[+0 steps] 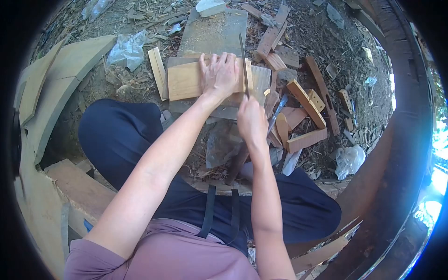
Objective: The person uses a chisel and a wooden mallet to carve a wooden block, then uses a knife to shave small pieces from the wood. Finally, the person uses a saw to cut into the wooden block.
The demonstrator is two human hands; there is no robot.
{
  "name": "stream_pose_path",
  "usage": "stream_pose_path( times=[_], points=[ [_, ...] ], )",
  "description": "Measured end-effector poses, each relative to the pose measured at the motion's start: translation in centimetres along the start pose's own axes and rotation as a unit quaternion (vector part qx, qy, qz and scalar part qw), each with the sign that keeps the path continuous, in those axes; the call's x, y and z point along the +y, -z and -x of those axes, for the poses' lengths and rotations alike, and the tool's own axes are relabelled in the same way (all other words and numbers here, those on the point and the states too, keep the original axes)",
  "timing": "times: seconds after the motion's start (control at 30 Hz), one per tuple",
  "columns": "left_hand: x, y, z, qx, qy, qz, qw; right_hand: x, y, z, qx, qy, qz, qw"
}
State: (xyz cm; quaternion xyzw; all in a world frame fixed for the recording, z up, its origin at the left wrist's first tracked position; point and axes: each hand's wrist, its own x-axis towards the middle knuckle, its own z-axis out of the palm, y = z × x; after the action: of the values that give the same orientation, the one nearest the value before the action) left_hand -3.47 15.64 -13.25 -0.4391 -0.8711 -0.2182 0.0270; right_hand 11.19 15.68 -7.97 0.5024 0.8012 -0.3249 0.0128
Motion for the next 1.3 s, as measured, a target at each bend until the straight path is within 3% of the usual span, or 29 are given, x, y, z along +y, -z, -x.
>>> stream_pose_path(
  times=[0.17, 0.27, 0.5, 0.7, 0.87, 1.1, 1.3],
  points=[
    [0.2, -0.6, -0.1, 0.037, -0.003, -0.014, 0.999, 0.8, -1.0, 3.8, 0.041, -0.002, 0.016, 0.999],
    [0.1, -0.1, 0.1, 0.001, -0.001, -0.024, 1.000, 1.8, -1.0, 6.4, 0.000, -0.028, -0.011, 1.000],
    [-0.1, 0.0, 0.3, 0.012, -0.013, -0.026, 0.999, -0.2, -0.3, 0.4, 0.045, 0.031, 0.036, 0.998],
    [-0.3, 0.0, 0.4, 0.011, -0.020, -0.026, 0.999, 1.5, -0.3, 5.9, -0.001, -0.051, -0.002, 0.999],
    [-0.4, -0.3, 0.3, 0.026, -0.021, -0.026, 0.999, -0.3, 0.1, -0.6, 0.014, 0.023, 0.043, 0.999],
    [-0.4, -0.2, 0.1, 0.014, -0.012, -0.036, 0.999, 1.7, -0.2, 6.2, -0.007, -0.013, 0.004, 1.000],
    [-0.4, -0.3, 0.4, 0.026, -0.021, -0.029, 0.999, 0.1, -0.1, 0.6, 0.043, 0.044, 0.037, 0.997]
  ],
)
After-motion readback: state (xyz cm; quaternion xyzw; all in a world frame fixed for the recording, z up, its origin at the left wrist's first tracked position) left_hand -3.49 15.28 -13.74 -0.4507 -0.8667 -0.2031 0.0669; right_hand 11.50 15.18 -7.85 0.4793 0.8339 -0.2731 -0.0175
